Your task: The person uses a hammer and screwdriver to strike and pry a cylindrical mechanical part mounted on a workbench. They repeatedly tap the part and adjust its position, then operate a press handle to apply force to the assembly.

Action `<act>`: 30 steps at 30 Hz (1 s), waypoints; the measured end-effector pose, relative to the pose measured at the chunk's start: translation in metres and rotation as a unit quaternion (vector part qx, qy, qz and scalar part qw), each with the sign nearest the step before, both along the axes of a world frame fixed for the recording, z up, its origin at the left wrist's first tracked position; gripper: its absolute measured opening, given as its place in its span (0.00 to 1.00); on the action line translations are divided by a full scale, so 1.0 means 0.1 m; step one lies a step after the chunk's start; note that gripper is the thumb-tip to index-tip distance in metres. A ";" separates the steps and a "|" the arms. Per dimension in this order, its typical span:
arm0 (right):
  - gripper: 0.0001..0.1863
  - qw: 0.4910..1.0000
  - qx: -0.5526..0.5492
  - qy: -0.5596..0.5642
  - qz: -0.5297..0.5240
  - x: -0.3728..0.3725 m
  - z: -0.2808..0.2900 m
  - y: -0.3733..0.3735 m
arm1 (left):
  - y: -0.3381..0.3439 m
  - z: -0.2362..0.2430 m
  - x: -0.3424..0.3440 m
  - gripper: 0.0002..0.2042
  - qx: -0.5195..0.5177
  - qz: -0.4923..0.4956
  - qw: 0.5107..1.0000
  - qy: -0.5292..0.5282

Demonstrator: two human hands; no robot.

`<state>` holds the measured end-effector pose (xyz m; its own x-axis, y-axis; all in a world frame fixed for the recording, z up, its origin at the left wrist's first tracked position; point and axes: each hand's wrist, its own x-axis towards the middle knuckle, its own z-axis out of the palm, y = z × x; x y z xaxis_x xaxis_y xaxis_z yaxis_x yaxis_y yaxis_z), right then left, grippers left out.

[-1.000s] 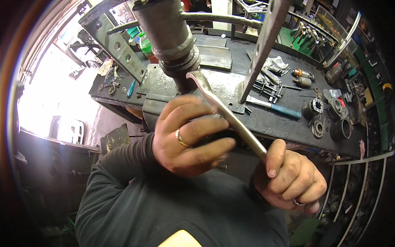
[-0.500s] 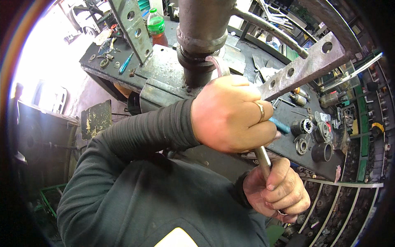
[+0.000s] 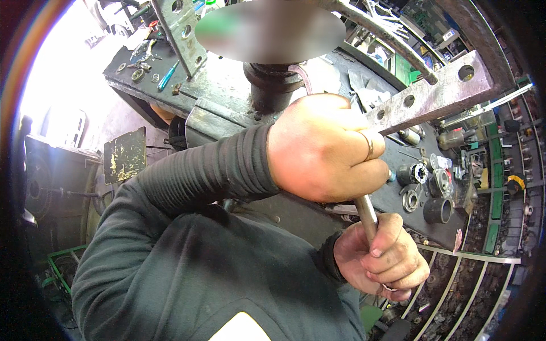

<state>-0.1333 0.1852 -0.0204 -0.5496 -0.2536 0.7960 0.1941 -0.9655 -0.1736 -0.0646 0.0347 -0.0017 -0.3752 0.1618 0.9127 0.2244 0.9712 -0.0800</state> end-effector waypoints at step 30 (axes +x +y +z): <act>0.18 0.988 -0.069 -0.091 0.104 -0.29 -0.45 -0.07 | 0.03 -0.23 -0.15 0.09 0.002 0.041 0.999 0.034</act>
<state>-0.1623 0.1783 -0.0650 -0.6351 -0.2722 0.7229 0.4059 -0.9138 0.0125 -0.0796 0.0373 -0.0251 -0.3241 0.1304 0.9370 0.1390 0.9863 -0.0892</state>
